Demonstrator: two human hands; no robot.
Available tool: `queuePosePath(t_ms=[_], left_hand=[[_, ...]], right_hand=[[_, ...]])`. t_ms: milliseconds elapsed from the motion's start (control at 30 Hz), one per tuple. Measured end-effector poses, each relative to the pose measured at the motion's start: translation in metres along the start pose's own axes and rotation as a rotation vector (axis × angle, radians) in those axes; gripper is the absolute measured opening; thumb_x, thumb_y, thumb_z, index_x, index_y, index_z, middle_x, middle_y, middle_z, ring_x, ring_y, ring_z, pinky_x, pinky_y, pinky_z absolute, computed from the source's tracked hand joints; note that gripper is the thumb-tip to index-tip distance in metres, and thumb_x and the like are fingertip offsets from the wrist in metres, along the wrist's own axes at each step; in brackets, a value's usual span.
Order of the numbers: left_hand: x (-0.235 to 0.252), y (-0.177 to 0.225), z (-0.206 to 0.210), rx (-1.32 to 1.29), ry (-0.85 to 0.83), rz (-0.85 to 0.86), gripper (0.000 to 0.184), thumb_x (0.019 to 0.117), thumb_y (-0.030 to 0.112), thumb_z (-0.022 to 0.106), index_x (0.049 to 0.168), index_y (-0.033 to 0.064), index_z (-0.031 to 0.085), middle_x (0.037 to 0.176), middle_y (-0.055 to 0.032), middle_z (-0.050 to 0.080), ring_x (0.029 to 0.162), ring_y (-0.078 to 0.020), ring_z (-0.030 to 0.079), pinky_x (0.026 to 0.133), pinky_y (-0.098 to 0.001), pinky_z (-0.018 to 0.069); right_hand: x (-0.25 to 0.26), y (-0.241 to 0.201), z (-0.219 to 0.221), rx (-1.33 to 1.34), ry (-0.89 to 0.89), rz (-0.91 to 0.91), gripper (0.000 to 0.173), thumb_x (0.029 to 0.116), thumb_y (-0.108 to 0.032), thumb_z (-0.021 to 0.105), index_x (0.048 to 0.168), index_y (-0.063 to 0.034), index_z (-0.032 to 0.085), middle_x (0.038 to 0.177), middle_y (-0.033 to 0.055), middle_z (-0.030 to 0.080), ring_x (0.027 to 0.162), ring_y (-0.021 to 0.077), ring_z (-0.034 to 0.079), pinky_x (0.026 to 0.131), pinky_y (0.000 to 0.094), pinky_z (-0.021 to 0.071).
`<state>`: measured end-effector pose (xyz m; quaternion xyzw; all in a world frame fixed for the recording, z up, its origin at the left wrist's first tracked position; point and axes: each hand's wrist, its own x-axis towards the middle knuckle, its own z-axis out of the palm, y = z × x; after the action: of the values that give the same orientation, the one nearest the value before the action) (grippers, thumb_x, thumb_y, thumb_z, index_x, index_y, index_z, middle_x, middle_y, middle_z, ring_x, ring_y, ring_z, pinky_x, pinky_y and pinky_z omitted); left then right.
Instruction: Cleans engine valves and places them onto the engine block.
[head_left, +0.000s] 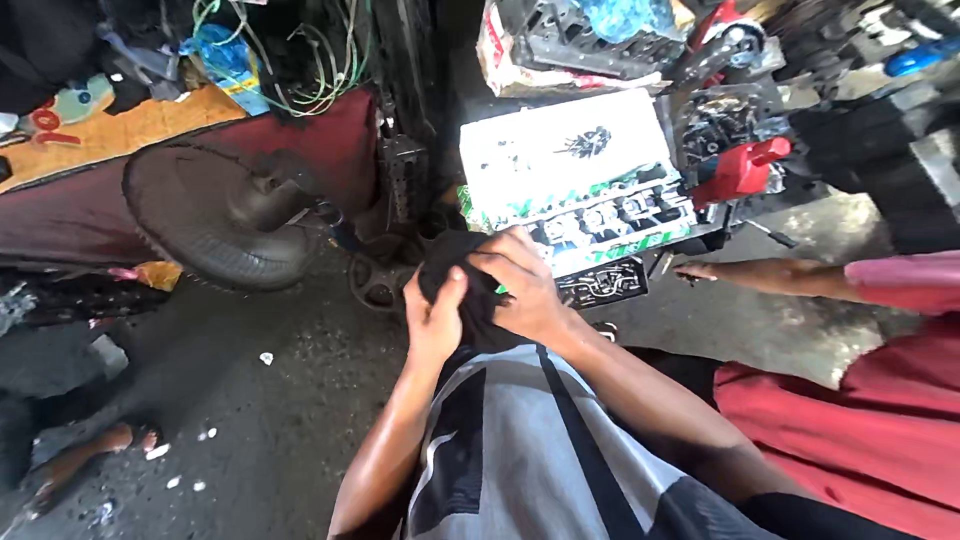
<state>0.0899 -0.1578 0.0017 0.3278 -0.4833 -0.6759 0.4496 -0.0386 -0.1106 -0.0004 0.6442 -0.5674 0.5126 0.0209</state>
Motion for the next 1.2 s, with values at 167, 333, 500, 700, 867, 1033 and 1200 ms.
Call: queuePosePath(t_ms=[167, 333, 500, 700, 867, 1033, 1200], left_hand=[[0.001, -0.006, -0.022, -0.465, -0.117, -0.372, 0.016, 0.0928, 0.023, 0.064, 0.102, 0.0139, 0.072, 0.092, -0.0038, 0.076, 0.086, -0.0115, 0.074, 0.078, -0.0319, 0.0627], [-0.002, -0.009, -0.037, -0.334, -0.250, -0.319, 0.036, 0.0830, 0.029, 0.083, 0.114, 0.0188, 0.069, 0.102, -0.0006, 0.077, 0.093, -0.0102, 0.074, 0.084, -0.0319, 0.0630], [-0.012, -0.009, -0.018, -0.249, -0.132, -0.267, 0.028, 0.0954, 0.027, 0.069, 0.118, 0.0117, 0.061, 0.099, 0.0011, 0.076, 0.092, -0.0088, 0.073, 0.085, -0.0315, 0.0624], [-0.007, -0.001, 0.003, 0.000, 0.028, -0.140, 0.025, 0.1054, 0.014, 0.034, 0.108, 0.0122, 0.059, 0.090, 0.0115, 0.073, 0.088, 0.0022, 0.069, 0.085, -0.0202, 0.0587], [-0.008, -0.021, -0.028, 0.120, -0.145, -0.157, 0.041, 0.1076, 0.036, 0.045, 0.129, 0.0014, 0.051, 0.110, 0.0075, 0.072, 0.105, -0.0007, 0.067, 0.100, -0.0259, 0.0552], [-0.007, -0.020, -0.051, 0.584, -0.266, 0.136, 0.037, 0.1043, 0.027, 0.055, 0.109, -0.0092, 0.063, 0.101, 0.0033, 0.072, 0.099, 0.0103, 0.064, 0.093, -0.0152, 0.0537], [-0.009, -0.029, -0.066, 0.731, -0.237, 0.250, 0.039, 0.0989, 0.027, 0.064, 0.105, -0.0116, 0.066, 0.096, -0.0066, 0.072, 0.094, 0.0097, 0.064, 0.090, -0.0128, 0.0523]], right_hand=[[-0.013, 0.007, -0.010, 0.346, -0.147, 0.367, 0.030, 0.0871, -0.027, 0.078, 0.114, -0.0123, 0.079, 0.143, 0.0148, 0.054, 0.139, 0.0312, 0.043, 0.114, 0.0504, 0.0399], [-0.019, 0.010, -0.016, 0.194, -0.264, 0.364, 0.040, 0.0913, -0.036, 0.076, 0.129, -0.0232, 0.074, 0.162, 0.0157, 0.037, 0.149, 0.0355, 0.035, 0.119, 0.0596, 0.0326], [-0.020, -0.002, -0.008, 0.018, -0.241, 0.230, 0.052, 0.0821, -0.015, 0.074, 0.133, -0.0224, 0.070, 0.151, 0.0171, 0.051, 0.134, 0.0355, 0.051, 0.108, 0.0571, 0.0429], [-0.021, -0.013, -0.001, -0.103, -0.039, 0.032, 0.023, 0.0924, -0.010, 0.064, 0.114, -0.0083, 0.071, 0.115, 0.0144, 0.069, 0.105, 0.0276, 0.065, 0.095, 0.0420, 0.0509], [-0.021, -0.006, -0.013, -0.040, -0.254, 0.043, 0.019, 0.0907, -0.004, 0.066, 0.108, -0.0016, 0.073, 0.109, 0.0160, 0.071, 0.101, 0.0286, 0.068, 0.090, 0.0396, 0.0565], [-0.039, 0.003, -0.016, 0.209, -0.343, 0.145, 0.028, 0.0903, -0.007, 0.072, 0.115, 0.0060, 0.071, 0.114, 0.0208, 0.068, 0.110, 0.0275, 0.065, 0.099, 0.0346, 0.0541], [-0.064, 0.020, -0.030, 0.219, -0.340, 0.450, 0.036, 0.0974, -0.021, 0.069, 0.124, 0.0016, 0.067, 0.125, 0.0169, 0.068, 0.117, 0.0216, 0.066, 0.102, 0.0389, 0.0550]])
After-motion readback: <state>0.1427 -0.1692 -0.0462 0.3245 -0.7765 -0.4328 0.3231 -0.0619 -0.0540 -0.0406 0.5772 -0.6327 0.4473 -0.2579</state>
